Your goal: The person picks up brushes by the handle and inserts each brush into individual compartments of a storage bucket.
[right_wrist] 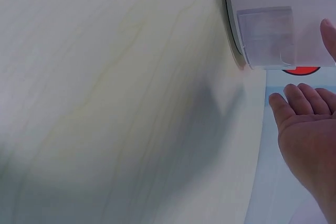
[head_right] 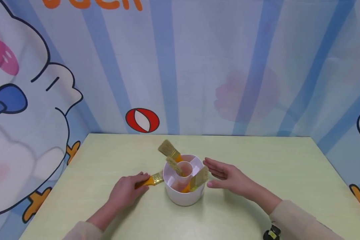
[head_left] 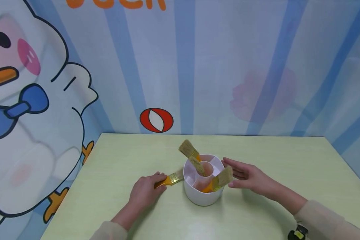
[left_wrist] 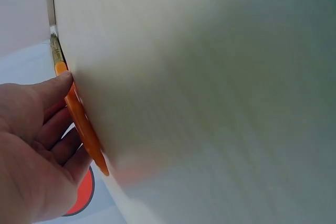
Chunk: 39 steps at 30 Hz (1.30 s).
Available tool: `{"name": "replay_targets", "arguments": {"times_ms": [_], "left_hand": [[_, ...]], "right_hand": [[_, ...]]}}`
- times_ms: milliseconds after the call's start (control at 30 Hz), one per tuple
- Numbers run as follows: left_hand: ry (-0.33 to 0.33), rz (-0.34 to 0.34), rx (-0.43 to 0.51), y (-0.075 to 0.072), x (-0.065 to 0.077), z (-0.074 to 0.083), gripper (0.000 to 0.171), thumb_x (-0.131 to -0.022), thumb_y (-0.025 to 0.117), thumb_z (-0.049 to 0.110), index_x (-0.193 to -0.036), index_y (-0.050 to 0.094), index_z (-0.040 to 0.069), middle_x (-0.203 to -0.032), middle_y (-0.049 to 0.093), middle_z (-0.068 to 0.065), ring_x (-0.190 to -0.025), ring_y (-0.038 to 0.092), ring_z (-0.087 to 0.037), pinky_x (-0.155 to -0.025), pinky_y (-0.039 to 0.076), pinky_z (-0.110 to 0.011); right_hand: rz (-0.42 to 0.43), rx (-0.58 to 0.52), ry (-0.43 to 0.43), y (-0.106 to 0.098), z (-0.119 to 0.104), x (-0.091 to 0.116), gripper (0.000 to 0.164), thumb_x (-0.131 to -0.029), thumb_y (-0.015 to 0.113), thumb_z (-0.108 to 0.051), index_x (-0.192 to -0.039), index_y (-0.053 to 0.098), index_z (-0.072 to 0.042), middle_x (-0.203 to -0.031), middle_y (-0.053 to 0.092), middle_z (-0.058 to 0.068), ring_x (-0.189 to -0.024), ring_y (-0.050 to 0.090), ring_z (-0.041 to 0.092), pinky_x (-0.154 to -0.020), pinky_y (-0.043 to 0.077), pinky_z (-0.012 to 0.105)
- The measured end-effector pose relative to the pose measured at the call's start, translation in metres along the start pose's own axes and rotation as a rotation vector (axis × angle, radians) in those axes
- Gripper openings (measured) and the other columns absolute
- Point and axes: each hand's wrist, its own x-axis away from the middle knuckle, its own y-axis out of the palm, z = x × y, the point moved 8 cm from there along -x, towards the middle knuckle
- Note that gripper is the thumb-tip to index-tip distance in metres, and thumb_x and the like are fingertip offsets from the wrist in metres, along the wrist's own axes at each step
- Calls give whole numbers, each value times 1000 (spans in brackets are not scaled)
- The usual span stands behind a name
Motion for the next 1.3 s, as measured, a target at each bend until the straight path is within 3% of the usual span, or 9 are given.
{"name": "replay_targets", "arguments": {"times_ms": [100,167,433,600,700,900,1033,1300], "left_hand": [[12,21,-13,0,-1,2,35,-92,85,13,-127,80,12,-130,76,-7,-122,72,-34,-101,59,-56],[25,41,-24,-1,-2,3,33,-91,85,11,-124,81,12,-127,77,-8,-119,73,-33,-99,60,-55],[82,104,-65,-6,-5,10,26,-88,87,6,-113,84,12,-113,81,-7,-106,78,-28,-89,65,-48],[64,104,-70,-8,-8,10,24,-88,87,7,-111,85,14,-108,82,-3,-101,78,-25,-87,65,-46],[21,95,-44,-8,-10,5,24,-88,88,8,-110,86,16,-108,82,-1,-102,78,-24,-89,65,-46],[-55,98,46,-19,-9,-4,24,-88,87,7,-110,86,17,-107,82,1,-105,76,-23,-94,62,-48],[-98,130,146,-31,-5,-12,26,-88,87,6,-111,86,18,-107,82,2,-104,76,-22,-92,64,-44],[-266,170,521,-48,3,-19,30,-91,85,6,-120,84,14,-116,81,-6,-104,77,-23,-85,66,-28]], "right_hand": [[-21,-49,4,2,1,-1,85,-101,76,-13,-168,25,0,-174,22,24,-140,49,-5,-109,50,18],[-33,-74,9,3,2,-2,85,-101,76,-12,-168,26,0,-173,24,25,-138,51,-7,-109,52,21],[-26,-77,38,6,2,-5,86,-98,79,-13,-167,30,-2,-168,34,27,-143,53,9,-107,55,25],[-20,-62,40,7,1,-6,86,-97,80,-13,-167,30,-1,-167,37,29,-141,57,13,-105,57,26],[-16,-45,35,7,1,-7,87,-97,81,-12,-167,31,-1,-167,37,28,-144,55,24,-106,57,26],[-17,10,0,7,-2,-10,87,-95,83,-14,-166,34,-2,-167,39,26,-150,41,48,-110,51,22],[-14,37,-9,7,-3,-11,87,-95,84,-16,-166,35,-3,-167,39,24,-151,41,48,-113,49,23],[-8,61,-31,8,-6,-11,86,-95,84,-15,-165,36,0,-167,39,25,-148,47,42,-111,49,20]]}}
